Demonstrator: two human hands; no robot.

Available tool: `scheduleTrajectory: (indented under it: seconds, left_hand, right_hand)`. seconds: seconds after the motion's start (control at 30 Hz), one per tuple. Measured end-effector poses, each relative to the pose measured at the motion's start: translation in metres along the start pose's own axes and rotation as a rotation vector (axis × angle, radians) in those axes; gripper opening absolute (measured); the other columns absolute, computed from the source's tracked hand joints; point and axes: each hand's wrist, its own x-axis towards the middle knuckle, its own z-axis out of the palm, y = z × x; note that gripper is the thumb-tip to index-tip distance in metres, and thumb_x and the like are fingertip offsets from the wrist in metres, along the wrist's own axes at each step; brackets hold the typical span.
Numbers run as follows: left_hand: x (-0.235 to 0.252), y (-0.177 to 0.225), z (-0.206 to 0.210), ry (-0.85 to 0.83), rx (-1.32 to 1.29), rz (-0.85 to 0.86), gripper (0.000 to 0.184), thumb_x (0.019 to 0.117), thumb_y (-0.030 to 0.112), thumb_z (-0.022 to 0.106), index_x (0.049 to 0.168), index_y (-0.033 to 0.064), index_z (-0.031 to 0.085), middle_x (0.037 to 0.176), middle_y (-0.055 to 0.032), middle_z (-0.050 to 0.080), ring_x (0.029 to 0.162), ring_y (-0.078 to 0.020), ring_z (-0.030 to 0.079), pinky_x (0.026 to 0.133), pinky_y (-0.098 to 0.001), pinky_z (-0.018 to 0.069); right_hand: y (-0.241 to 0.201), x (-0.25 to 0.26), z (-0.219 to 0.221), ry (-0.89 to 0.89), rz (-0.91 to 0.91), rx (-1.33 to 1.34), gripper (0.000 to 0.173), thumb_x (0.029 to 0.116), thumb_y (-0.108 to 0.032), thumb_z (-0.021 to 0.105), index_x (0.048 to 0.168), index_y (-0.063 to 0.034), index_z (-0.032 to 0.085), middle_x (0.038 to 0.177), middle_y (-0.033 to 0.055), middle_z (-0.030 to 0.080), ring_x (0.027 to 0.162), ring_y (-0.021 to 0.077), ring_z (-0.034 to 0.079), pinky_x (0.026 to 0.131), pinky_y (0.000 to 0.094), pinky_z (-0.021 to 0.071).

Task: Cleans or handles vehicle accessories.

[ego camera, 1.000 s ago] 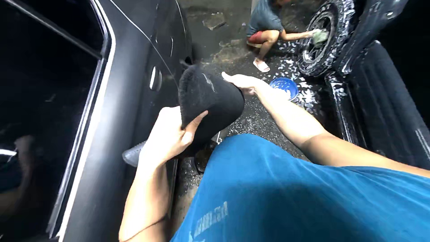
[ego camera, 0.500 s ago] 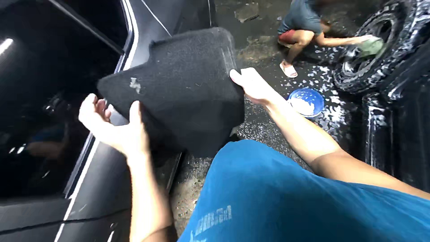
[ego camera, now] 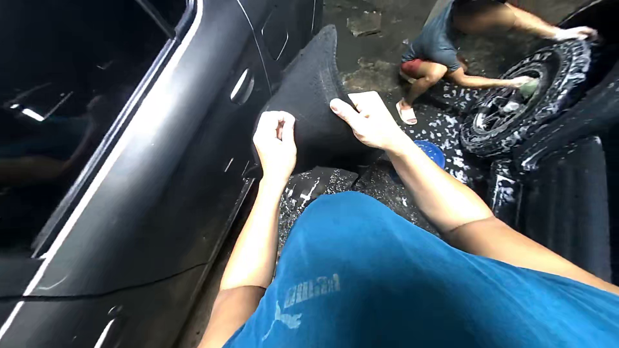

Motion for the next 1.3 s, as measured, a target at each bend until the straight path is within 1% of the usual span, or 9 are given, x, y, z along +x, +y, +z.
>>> scheduleTrajectory:
  seconds: [0.17,0.3,0.57,0.7,0.8,0.93,1.03,1.17,1.3]
  left_hand:
    - [-0.004,0.005,0.010,-0.021,-0.021,0.052,0.020,0.0979,0.018,0.069,0.109,0.0020,0.070,0.099,-0.0060,0.068,0.078,-0.0081,0.060,0.068,-0.0228,0.0503]
    - [-0.007,0.012,0.026,-0.112,0.004,0.154,0.019,0.0972,0.015,0.071,0.109,0.0015,0.075,0.105,-0.0100,0.072,0.098,-0.0132,0.069,0.089,-0.0267,0.0577]
    - [-0.023,-0.002,-0.010,-0.159,0.110,-0.121,0.027,0.1080,0.015,0.044,0.107,-0.0015,0.065,0.101,-0.0114,0.067,0.088,-0.0116,0.064,0.079,-0.0275,0.0530]
    - [-0.021,-0.001,-0.017,-0.100,0.061,-0.142,0.022,0.1033,0.021,0.057,0.108,0.0029,0.069,0.091,-0.0044,0.068,0.072,-0.0066,0.061,0.067,-0.0239,0.0521]
    - [-0.017,0.006,-0.006,-0.172,0.030,-0.025,0.029,0.0995,0.024,0.067,0.121,0.0049,0.071,0.107,-0.0065,0.071,0.075,-0.0077,0.059,0.067,-0.0237,0.0488]
    - [-0.017,0.004,0.000,-0.123,-0.017,0.016,0.016,0.1020,0.014,0.062,0.103,0.0028,0.073,0.096,-0.0052,0.070,0.079,-0.0058,0.064,0.072,-0.0209,0.0547]
    - [-0.022,-0.002,-0.015,-0.176,-0.028,-0.210,0.027,0.1076,0.017,0.046,0.107,0.0001,0.068,0.096,-0.0059,0.068,0.083,-0.0078,0.063,0.077,-0.0260,0.0532]
    - [-0.030,-0.033,-0.022,-0.029,-0.232,-0.512,0.029,0.1083,0.023,0.038,0.088,0.0135,0.057,0.074,0.0064,0.054,0.060,-0.0039,0.049,0.056,-0.0220,0.0445]
    - [-0.029,-0.020,-0.013,-0.145,-0.084,-0.223,0.027,0.1015,0.024,0.062,0.119,0.0034,0.066,0.101,-0.0049,0.069,0.074,-0.0071,0.062,0.067,-0.0241,0.0543]
  right_hand:
    - [0.002,-0.016,-0.017,0.059,0.055,-0.060,0.038,0.1066,-0.025,0.055,0.072,-0.0090,0.061,0.060,-0.0024,0.056,0.052,0.0037,0.055,0.049,0.0242,0.0447]
    - [-0.001,-0.025,-0.012,0.085,0.068,-0.070,0.036,0.1067,-0.024,0.055,0.075,-0.0079,0.063,0.061,-0.0019,0.059,0.055,0.0036,0.058,0.051,0.0240,0.0472]
    - [0.005,-0.033,-0.015,0.184,0.128,-0.060,0.036,0.1070,-0.024,0.054,0.076,-0.0092,0.063,0.065,-0.0032,0.062,0.060,0.0027,0.062,0.057,0.0239,0.0532]
    - [0.005,-0.031,0.002,0.127,0.111,0.013,0.036,0.1069,-0.022,0.054,0.075,-0.0071,0.063,0.064,-0.0003,0.062,0.058,0.0058,0.062,0.055,0.0268,0.0522]
    - [0.000,-0.026,0.019,0.070,0.092,0.066,0.035,0.1069,-0.021,0.054,0.077,-0.0056,0.065,0.066,0.0007,0.065,0.060,0.0063,0.064,0.056,0.0270,0.0544]
    - [-0.003,-0.021,0.024,0.046,0.077,0.063,0.035,0.1072,-0.020,0.053,0.078,-0.0062,0.065,0.066,0.0000,0.065,0.059,0.0056,0.063,0.055,0.0260,0.0536]
    - [-0.003,-0.020,0.019,0.044,0.067,0.040,0.036,0.1071,-0.021,0.053,0.076,-0.0069,0.064,0.066,-0.0005,0.064,0.060,0.0049,0.063,0.056,0.0252,0.0530]
    - [-0.005,-0.017,0.014,0.058,0.068,0.014,0.035,0.1071,-0.022,0.053,0.077,-0.0075,0.065,0.066,-0.0017,0.064,0.059,0.0035,0.062,0.056,0.0244,0.0527]
    - [-0.005,-0.012,0.022,0.033,0.036,0.038,0.035,0.1067,-0.019,0.054,0.076,-0.0062,0.064,0.065,-0.0003,0.063,0.058,0.0049,0.062,0.055,0.0253,0.0527]
